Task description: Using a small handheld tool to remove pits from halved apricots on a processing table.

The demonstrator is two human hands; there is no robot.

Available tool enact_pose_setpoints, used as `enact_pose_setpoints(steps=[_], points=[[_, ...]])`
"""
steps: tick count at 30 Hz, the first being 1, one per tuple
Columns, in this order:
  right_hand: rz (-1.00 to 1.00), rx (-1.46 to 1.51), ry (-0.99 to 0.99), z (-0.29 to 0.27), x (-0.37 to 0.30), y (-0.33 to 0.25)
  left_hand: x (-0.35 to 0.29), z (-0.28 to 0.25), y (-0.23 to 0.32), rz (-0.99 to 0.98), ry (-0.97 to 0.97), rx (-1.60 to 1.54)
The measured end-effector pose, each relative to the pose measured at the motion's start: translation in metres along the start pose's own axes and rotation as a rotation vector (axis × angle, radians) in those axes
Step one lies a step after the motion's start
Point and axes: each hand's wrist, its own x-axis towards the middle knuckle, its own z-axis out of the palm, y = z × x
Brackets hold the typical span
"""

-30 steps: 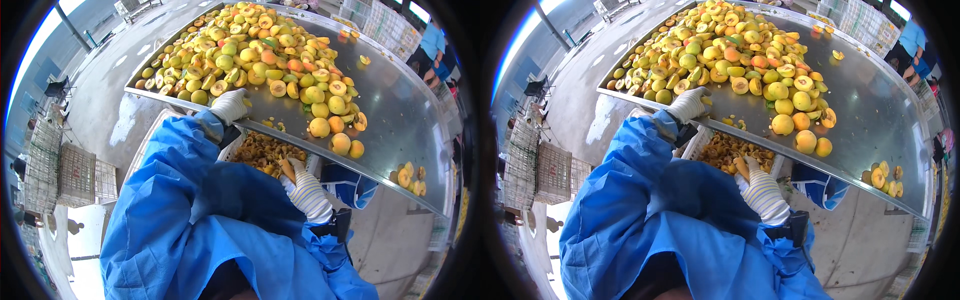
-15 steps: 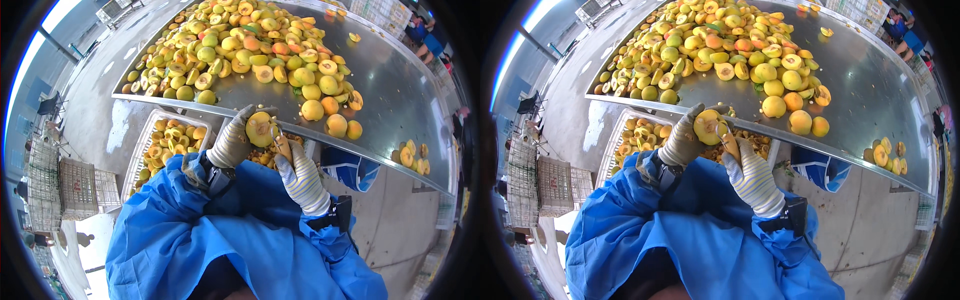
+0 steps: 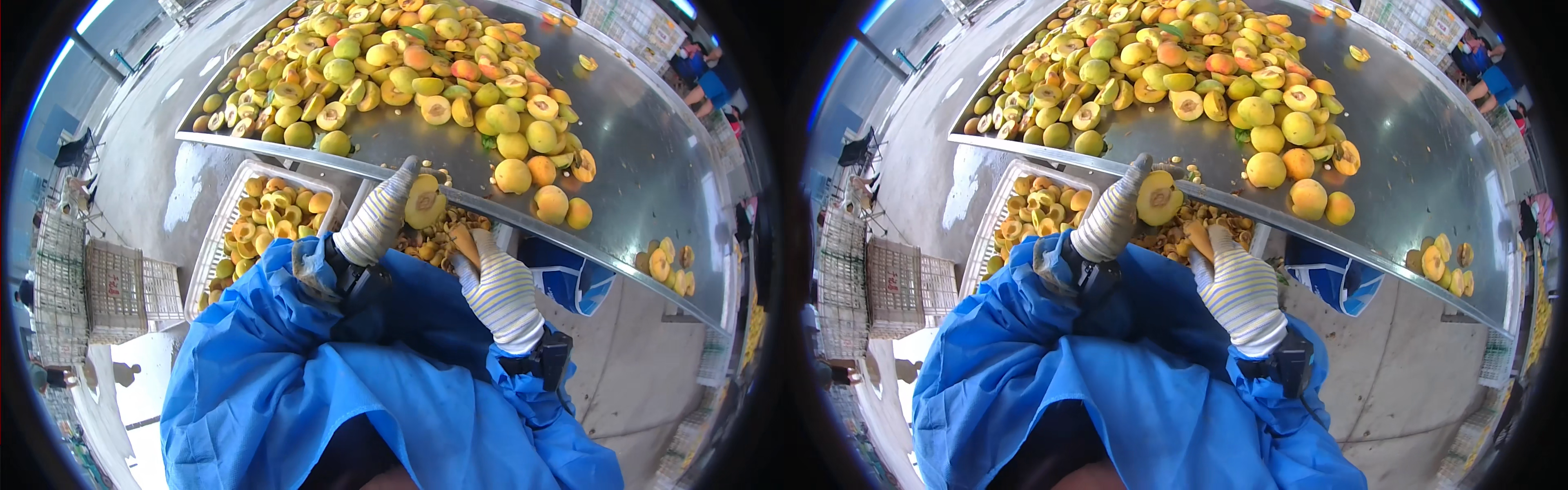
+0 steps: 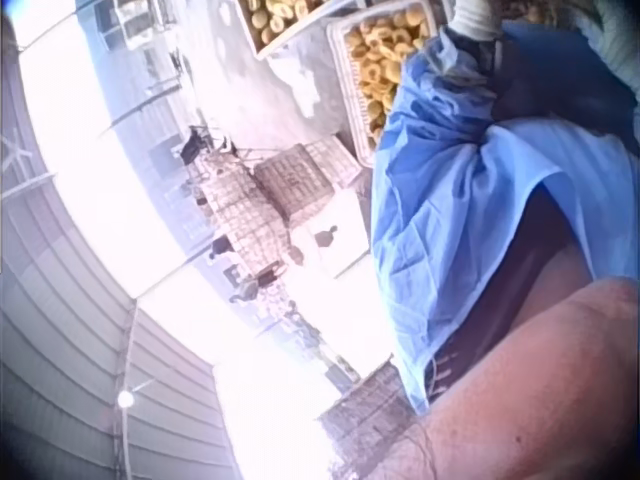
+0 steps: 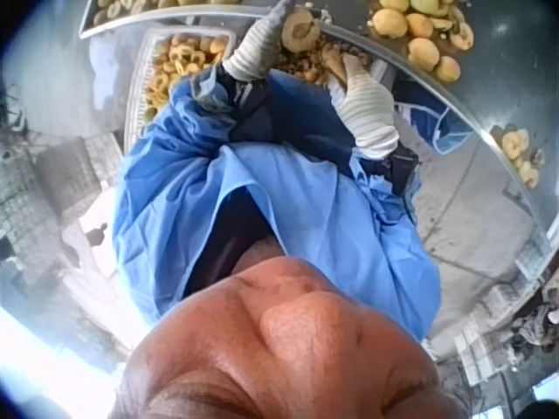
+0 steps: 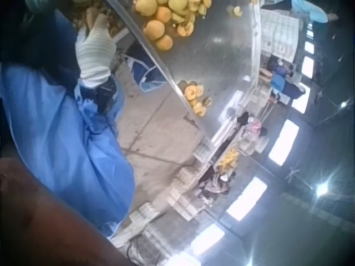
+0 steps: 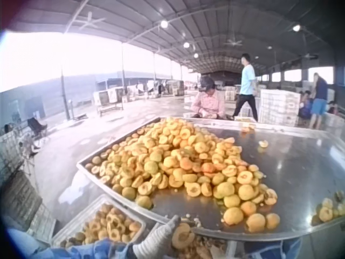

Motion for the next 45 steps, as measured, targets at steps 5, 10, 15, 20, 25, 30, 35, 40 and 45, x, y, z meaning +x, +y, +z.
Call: enact_pose_setpoints(steps=[5,10,15,20,25,30,35,40,45], points=[[0.107,0.415,0.076,0.004,0.012,0.003,0.000,0.001,0.008,0.005,-0.056,0.136],[0.176,0.553,-0.040,0.012,0.024,0.009,-0.004,0.006,-0.002,-0.209,-0.348,0.246],[0.285,0.632,-0.026,0.016,0.018,0.019,-0.011,0.011,0.000,-0.262,-0.432,-0.143],[0.576,1.055,0.037,0.008,0.017,0.003,0.001,-0.001,-0.015,-0.163,-0.522,0.031],[0.711,1.185,-0.020,0.013,0.017,-0.021,0.004,0.012,-0.031,0.003,-0.377,-0.127],[0.568,1.149,0.016,0.013,0.018,-0.027,0.030,0.006,-0.069,-0.037,-0.183,-0.640],[0.276,0.703,0.029,0.020,0.008,0.001,0.014,0.007,-0.032,-0.216,-0.085,-0.768],[-0.023,0.140,0.042,0.016,0.008,-0.009,0.009,0.007,-0.033,-0.098,-0.129,-0.599],[-0.056,-0.090,0.013,0.017,0.005,-0.011,0.005,0.007,-0.031,-0.100,-0.146,-0.434]])
